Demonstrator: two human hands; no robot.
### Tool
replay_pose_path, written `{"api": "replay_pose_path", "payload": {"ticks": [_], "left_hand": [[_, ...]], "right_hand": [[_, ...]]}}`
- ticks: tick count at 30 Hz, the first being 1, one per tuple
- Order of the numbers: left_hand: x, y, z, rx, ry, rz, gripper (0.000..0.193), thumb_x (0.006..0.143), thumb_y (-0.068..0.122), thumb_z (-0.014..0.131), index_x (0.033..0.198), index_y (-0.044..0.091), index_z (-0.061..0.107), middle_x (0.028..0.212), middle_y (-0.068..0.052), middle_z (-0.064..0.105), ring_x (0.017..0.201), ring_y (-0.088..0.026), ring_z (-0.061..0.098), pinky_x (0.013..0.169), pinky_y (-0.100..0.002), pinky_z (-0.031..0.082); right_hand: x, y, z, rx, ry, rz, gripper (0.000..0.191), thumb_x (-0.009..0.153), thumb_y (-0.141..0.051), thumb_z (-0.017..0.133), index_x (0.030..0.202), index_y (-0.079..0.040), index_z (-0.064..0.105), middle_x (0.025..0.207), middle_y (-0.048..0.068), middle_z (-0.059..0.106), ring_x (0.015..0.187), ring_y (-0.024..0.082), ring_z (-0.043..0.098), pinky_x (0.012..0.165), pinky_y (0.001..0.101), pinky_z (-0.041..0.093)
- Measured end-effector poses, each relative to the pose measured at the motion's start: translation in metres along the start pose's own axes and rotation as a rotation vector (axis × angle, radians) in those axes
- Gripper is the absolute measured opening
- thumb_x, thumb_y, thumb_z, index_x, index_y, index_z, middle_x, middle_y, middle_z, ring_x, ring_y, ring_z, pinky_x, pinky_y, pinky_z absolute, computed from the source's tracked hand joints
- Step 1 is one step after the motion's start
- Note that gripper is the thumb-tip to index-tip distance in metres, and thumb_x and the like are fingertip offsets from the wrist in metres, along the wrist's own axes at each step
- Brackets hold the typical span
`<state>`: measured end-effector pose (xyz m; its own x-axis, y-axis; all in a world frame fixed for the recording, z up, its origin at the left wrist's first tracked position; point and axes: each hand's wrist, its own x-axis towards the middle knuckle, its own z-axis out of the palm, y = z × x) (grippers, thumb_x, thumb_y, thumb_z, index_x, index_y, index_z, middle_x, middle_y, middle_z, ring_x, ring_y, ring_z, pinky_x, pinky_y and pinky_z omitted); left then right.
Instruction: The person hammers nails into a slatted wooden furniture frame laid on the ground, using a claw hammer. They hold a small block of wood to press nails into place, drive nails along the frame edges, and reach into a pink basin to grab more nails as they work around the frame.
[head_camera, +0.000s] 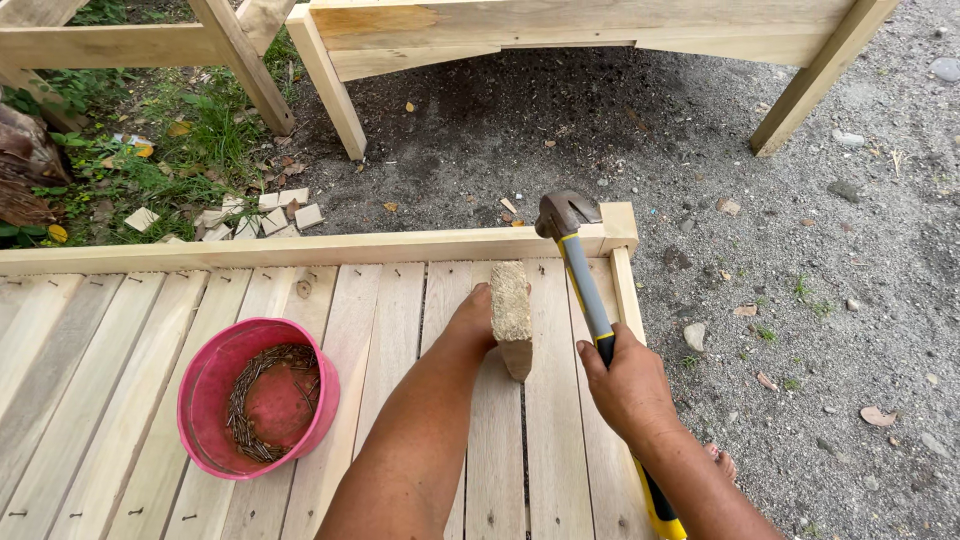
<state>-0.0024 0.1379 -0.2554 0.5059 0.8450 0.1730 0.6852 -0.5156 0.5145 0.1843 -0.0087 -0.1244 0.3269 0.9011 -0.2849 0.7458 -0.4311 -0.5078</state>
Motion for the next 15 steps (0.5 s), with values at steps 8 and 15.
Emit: {"api": "replay_pose_path", "payload": {"ticks": [8,15], "left_hand": [[0.015,-0.006,0.016,-1.418,-0.034,-0.714,0.024,0.096,0.029,0.061,0.103,0.008,0.070,0.086,-0.006,0.072,0.076,-0.015,0.067,0.064,-0.032,0.056],[-0.009,0.004,-0.014,-0.356,-0.324,-0.528,0.032,0.091,0.024,0.071,0.112,0.000,0.074,0.100,-0.014,0.077,0.089,-0.023,0.070,0.079,-0.039,0.058]], "right_hand": [[0.018,0.011,0.019,-0.115,-0.110,0.035,0.036,0.097,-0.036,0.064,0.113,-0.004,0.061,0.105,0.023,0.072,0.104,0.040,0.070,0.095,0.0505,0.054],[0.029,0.025,0.028,-0.078,-0.126,0.030,0.040,0.096,-0.039,0.065,0.114,-0.003,0.060,0.106,0.024,0.073,0.104,0.040,0.071,0.095,0.0496,0.055]]}}
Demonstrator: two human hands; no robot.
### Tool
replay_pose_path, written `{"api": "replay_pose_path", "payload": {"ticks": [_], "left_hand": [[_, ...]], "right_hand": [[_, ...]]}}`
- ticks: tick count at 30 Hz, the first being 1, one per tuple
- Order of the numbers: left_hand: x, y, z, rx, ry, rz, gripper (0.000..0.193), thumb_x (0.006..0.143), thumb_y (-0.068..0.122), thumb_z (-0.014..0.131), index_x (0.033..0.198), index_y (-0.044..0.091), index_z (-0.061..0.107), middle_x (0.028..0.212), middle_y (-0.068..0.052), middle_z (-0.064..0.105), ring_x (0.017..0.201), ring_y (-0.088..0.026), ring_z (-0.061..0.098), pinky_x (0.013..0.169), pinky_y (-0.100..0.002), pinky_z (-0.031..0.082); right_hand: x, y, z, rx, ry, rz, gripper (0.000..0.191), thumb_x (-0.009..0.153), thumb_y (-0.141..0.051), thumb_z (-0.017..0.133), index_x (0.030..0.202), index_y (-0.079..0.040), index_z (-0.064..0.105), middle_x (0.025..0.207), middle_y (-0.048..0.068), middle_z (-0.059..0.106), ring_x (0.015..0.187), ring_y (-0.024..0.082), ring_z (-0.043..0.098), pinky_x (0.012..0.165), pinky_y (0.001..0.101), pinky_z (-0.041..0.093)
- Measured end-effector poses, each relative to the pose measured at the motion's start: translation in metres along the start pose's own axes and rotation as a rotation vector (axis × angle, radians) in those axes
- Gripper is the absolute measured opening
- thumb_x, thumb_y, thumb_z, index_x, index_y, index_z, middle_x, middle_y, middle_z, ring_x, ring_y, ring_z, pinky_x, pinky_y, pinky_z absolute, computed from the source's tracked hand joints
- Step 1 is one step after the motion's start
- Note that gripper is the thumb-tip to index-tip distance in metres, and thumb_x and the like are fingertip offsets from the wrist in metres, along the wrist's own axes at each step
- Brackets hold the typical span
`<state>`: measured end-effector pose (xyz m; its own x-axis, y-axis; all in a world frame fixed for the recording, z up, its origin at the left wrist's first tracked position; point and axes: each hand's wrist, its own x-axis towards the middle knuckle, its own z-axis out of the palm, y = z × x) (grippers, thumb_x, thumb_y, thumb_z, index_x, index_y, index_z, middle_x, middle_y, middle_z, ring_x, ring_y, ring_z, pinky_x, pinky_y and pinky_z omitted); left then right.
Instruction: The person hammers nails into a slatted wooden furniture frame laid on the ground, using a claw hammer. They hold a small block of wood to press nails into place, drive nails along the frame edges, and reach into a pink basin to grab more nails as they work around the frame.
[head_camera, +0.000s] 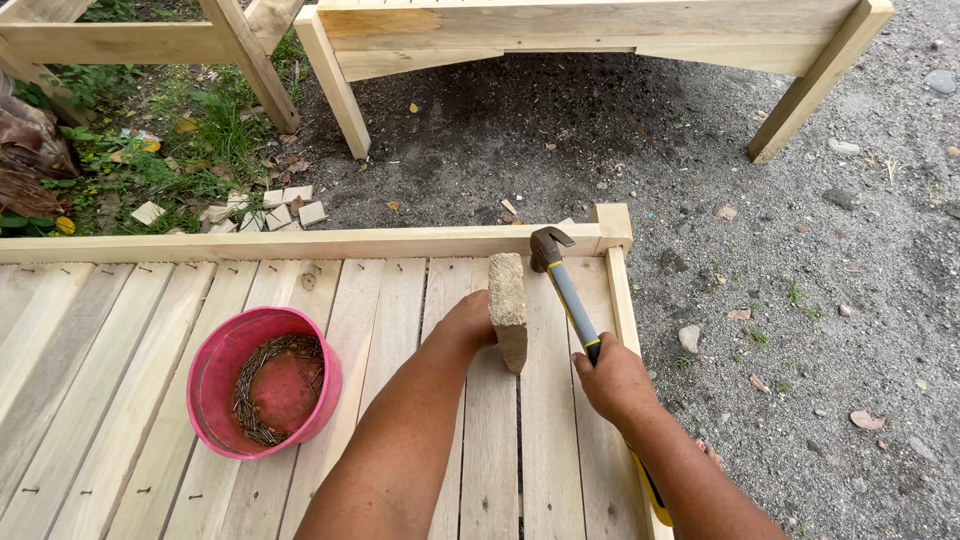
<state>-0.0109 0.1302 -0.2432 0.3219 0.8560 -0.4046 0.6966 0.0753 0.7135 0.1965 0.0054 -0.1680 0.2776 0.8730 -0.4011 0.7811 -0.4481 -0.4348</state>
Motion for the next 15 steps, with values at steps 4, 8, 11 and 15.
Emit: {"api": "replay_pose_path", "payload": {"ticks": [4,8,11,15], "left_hand": [[-0.043,0.011,-0.009,0.354,0.061,0.163,0.052,0.083,0.014,0.067,0.134,0.007,0.057,0.129,-0.017,0.065,0.114,-0.035,0.065,0.098,-0.042,0.053],[-0.067,0.027,-0.006,0.368,0.015,0.130,0.047,0.085,0.026,0.072,0.130,0.017,0.064,0.148,-0.008,0.056,0.135,-0.029,0.052,0.112,-0.039,0.044],[-0.071,0.038,-0.009,0.465,-0.057,0.096,0.048,0.085,0.032,0.074,0.131,0.025,0.065,0.151,-0.001,0.054,0.148,-0.023,0.038,0.119,-0.037,0.038],[-0.070,0.049,-0.015,0.505,-0.104,0.041,0.056,0.087,0.036,0.074,0.140,0.027,0.058,0.158,-0.001,0.045,0.151,-0.020,0.033,0.122,-0.036,0.034]], "right_hand": [[-0.004,0.004,-0.002,0.015,-0.010,-0.046,0.045,0.093,-0.040,0.068,0.115,-0.003,0.056,0.103,0.024,0.073,0.101,0.041,0.072,0.092,0.0504,0.055],[-0.019,0.004,-0.007,0.084,0.024,-0.049,0.046,0.095,-0.044,0.066,0.115,-0.003,0.057,0.100,0.026,0.073,0.097,0.042,0.073,0.091,0.0506,0.055],[-0.035,-0.008,-0.017,0.152,0.109,-0.101,0.047,0.096,-0.045,0.064,0.115,-0.003,0.057,0.093,0.026,0.073,0.090,0.042,0.073,0.086,0.0508,0.056],[-0.044,-0.036,-0.045,0.224,0.270,-0.215,0.043,0.099,-0.045,0.058,0.114,-0.004,0.057,0.080,0.023,0.073,0.077,0.044,0.072,0.075,0.0528,0.056]]}}
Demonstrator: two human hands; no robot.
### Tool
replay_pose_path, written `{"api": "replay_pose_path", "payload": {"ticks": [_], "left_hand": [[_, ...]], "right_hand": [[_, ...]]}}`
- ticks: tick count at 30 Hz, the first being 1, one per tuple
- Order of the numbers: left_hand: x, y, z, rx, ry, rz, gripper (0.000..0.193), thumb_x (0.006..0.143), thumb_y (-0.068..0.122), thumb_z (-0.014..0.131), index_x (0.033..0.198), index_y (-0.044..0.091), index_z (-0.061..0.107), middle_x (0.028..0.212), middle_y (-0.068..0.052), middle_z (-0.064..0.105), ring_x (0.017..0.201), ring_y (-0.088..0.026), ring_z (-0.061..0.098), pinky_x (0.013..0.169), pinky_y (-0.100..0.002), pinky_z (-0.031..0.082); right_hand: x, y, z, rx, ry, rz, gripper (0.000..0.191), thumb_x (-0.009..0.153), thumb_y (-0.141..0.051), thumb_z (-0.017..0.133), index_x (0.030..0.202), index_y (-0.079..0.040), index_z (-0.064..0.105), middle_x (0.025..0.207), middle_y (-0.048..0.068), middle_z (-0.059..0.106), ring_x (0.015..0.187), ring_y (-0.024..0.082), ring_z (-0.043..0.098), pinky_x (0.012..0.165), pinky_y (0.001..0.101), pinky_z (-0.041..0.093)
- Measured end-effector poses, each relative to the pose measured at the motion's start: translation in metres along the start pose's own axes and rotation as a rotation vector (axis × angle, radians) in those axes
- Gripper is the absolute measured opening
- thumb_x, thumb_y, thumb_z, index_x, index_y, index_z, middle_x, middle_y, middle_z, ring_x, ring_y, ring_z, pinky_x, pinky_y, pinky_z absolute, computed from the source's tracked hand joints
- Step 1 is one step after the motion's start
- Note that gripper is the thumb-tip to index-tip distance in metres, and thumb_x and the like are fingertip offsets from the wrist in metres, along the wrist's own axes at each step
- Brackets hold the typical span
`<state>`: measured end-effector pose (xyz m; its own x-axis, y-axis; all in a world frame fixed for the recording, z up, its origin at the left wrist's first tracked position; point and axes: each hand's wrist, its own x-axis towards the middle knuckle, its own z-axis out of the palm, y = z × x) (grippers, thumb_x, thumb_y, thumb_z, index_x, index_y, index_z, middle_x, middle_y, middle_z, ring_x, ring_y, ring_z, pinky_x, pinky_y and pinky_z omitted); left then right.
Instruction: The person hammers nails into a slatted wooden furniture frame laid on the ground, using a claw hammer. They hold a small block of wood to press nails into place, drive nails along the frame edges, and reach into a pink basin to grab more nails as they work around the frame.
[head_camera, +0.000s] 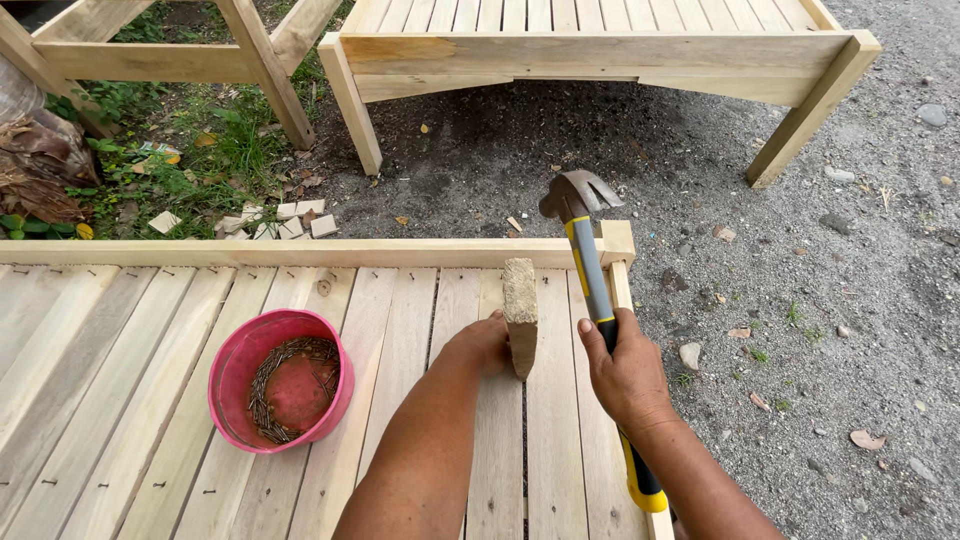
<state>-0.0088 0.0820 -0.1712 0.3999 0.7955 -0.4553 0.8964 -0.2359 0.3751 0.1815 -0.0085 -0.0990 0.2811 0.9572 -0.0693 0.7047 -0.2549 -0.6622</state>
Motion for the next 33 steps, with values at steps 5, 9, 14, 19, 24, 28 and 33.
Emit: {"api": "replay_pose_path", "payload": {"ticks": [5,9,14,19,24,28,33], "left_hand": [[0.014,-0.005,0.008,-0.001,-0.021,-0.053,0.054,0.092,0.037,0.069,0.142,0.021,0.055,0.160,-0.001,0.042,0.156,-0.021,0.024,0.123,-0.041,0.028],[0.036,-0.020,0.026,0.067,0.002,0.009,0.052,0.093,0.037,0.066,0.142,0.021,0.056,0.156,0.000,0.050,0.155,-0.023,0.030,0.125,-0.035,0.032],[0.052,-0.032,0.042,0.079,0.091,0.067,0.065,0.095,0.037,0.063,0.152,0.018,0.038,0.157,-0.003,0.046,0.151,-0.025,0.030,0.122,-0.037,0.033],[0.055,-0.032,0.040,0.016,0.009,-0.029,0.066,0.098,0.037,0.057,0.156,0.017,0.034,0.156,-0.005,0.049,0.146,-0.024,0.044,0.118,-0.040,0.040],[0.059,-0.032,0.044,0.098,0.040,0.020,0.068,0.098,0.037,0.059,0.157,0.015,0.032,0.159,-0.005,0.043,0.150,-0.024,0.035,0.121,-0.038,0.036],[0.057,-0.030,0.049,0.165,0.056,0.064,0.067,0.097,0.034,0.058,0.157,0.019,0.031,0.165,-0.003,0.034,0.154,-0.023,0.025,0.122,-0.038,0.032],[0.051,-0.022,0.039,0.161,-0.027,-0.024,0.085,0.093,0.038,0.067,0.159,0.014,0.021,0.163,-0.004,0.032,0.152,-0.021,0.026,0.122,-0.036,0.031]], "right_hand": [[-0.004,0.000,0.002,-0.020,0.006,-0.004,0.039,0.101,-0.042,0.053,0.115,-0.006,0.051,0.078,0.023,0.072,0.075,0.043,0.072,0.072,0.0531,0.056],[0.005,0.028,0.029,-0.303,-0.247,0.127,0.043,0.100,-0.047,0.057,0.110,-0.006,0.056,0.099,0.023,0.072,0.099,0.042,0.069,0.089,0.0540,0.053],[0.017,0.039,0.037,-0.209,-0.218,0.165,0.046,0.100,-0.049,0.057,0.112,-0.005,0.056,0.103,0.026,0.071,0.102,0.044,0.069,0.091,0.0541,0.053],[0.002,0.024,0.023,-0.109,-0.089,0.065,0.046,0.100,-0.048,0.057,0.112,-0.003,0.054,0.090,0.027,0.072,0.090,0.048,0.071,0.083,0.0556,0.054],[-0.005,0.032,0.039,-0.022,-0.014,0.080,0.043,0.099,-0.042,0.056,0.117,-0.004,0.052,0.089,0.027,0.073,0.089,0.046,0.072,0.083,0.0552,0.055],[0.011,0.049,0.058,-0.188,-0.158,0.166,0.046,0.098,-0.044,0.061,0.117,-0.002,0.055,0.100,0.027,0.070,0.099,0.046,0.068,0.089,0.0541,0.054],[0.017,0.042,0.046,-0.147,-0.235,0.209,0.047,0.102,-0.047,0.054,0.115,-0.003,0.058,0.095,0.024,0.074,0.093,0.040,0.075,0.088,0.0519,0.057]]}}
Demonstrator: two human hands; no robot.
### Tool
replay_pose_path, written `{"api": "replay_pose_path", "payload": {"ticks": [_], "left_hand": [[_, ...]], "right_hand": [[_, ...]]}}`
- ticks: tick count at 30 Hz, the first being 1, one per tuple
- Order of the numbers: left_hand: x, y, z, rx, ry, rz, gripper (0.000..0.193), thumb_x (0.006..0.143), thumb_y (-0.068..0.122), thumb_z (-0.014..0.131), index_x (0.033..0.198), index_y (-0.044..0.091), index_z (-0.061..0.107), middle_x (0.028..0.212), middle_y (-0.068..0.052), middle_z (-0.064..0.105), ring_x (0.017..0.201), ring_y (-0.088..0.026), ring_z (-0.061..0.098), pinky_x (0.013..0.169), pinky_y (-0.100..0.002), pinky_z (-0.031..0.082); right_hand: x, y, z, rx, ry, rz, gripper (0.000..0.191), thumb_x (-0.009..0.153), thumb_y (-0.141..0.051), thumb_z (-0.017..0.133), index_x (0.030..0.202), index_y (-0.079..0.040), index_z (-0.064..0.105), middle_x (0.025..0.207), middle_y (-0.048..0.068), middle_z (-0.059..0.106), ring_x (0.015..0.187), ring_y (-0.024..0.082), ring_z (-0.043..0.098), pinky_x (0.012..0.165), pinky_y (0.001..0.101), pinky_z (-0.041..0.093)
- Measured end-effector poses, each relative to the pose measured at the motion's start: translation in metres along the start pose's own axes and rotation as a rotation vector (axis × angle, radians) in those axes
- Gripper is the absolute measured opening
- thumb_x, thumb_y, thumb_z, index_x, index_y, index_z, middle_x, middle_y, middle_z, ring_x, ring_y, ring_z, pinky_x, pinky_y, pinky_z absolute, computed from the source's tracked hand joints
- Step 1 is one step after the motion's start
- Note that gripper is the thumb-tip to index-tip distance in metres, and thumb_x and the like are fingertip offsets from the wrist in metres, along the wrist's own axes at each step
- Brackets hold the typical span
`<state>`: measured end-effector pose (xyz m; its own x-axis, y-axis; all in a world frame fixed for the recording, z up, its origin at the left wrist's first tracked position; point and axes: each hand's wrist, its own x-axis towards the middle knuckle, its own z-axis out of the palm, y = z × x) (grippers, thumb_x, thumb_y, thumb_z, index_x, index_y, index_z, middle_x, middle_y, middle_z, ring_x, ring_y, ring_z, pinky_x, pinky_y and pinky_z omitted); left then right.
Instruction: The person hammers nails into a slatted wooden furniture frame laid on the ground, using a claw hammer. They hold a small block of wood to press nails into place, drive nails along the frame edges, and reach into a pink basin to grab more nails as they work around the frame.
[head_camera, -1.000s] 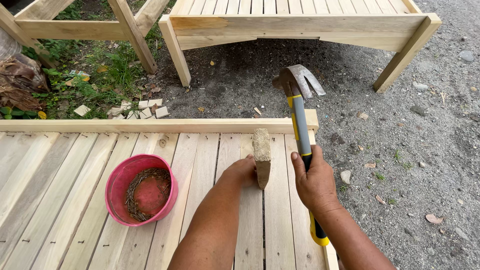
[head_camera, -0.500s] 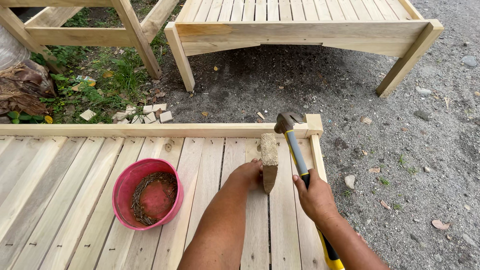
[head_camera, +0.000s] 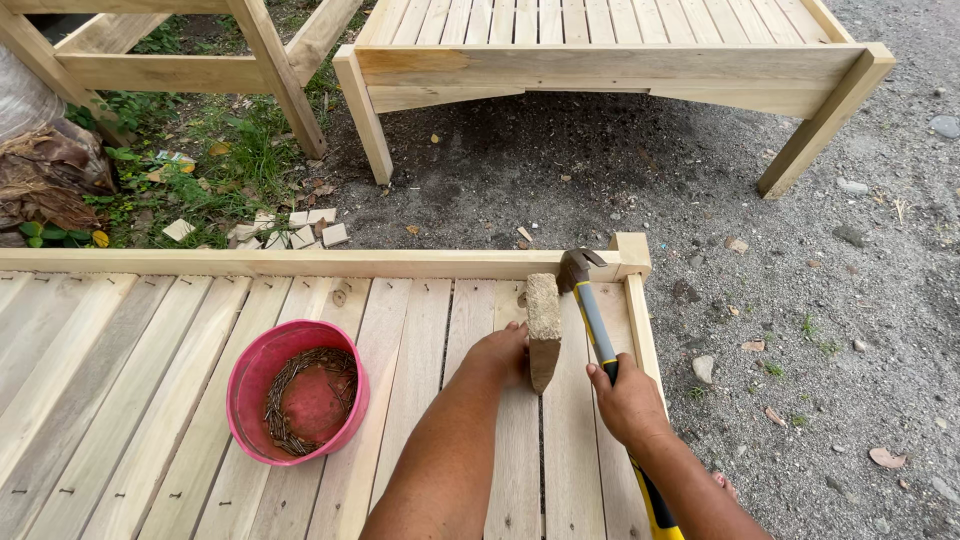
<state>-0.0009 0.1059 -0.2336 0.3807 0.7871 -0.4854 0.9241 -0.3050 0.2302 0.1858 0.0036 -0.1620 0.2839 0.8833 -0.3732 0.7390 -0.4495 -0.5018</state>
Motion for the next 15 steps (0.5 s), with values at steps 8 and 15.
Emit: {"api": "replay_pose_path", "payload": {"ticks": [8,15], "left_hand": [[0.008,-0.004,0.002,-0.058,0.069,0.005,0.057,0.101,0.026,0.054,0.154,0.013,0.039,0.154,-0.009,0.053,0.140,-0.025,0.052,0.116,-0.039,0.045],[0.020,-0.011,0.015,-0.005,0.202,0.136,0.067,0.095,0.021,0.057,0.157,0.015,0.030,0.154,-0.007,0.049,0.143,-0.029,0.041,0.113,-0.040,0.041]], "right_hand": [[-0.020,-0.027,-0.024,0.133,0.247,-0.179,0.043,0.102,-0.044,0.054,0.115,-0.004,0.054,0.084,0.022,0.072,0.077,0.040,0.071,0.074,0.0533,0.057],[-0.003,-0.033,-0.025,0.028,-0.132,0.114,0.046,0.101,-0.043,0.059,0.117,0.000,0.055,0.085,0.017,0.069,0.066,0.032,0.073,0.057,0.0458,0.063]]}}
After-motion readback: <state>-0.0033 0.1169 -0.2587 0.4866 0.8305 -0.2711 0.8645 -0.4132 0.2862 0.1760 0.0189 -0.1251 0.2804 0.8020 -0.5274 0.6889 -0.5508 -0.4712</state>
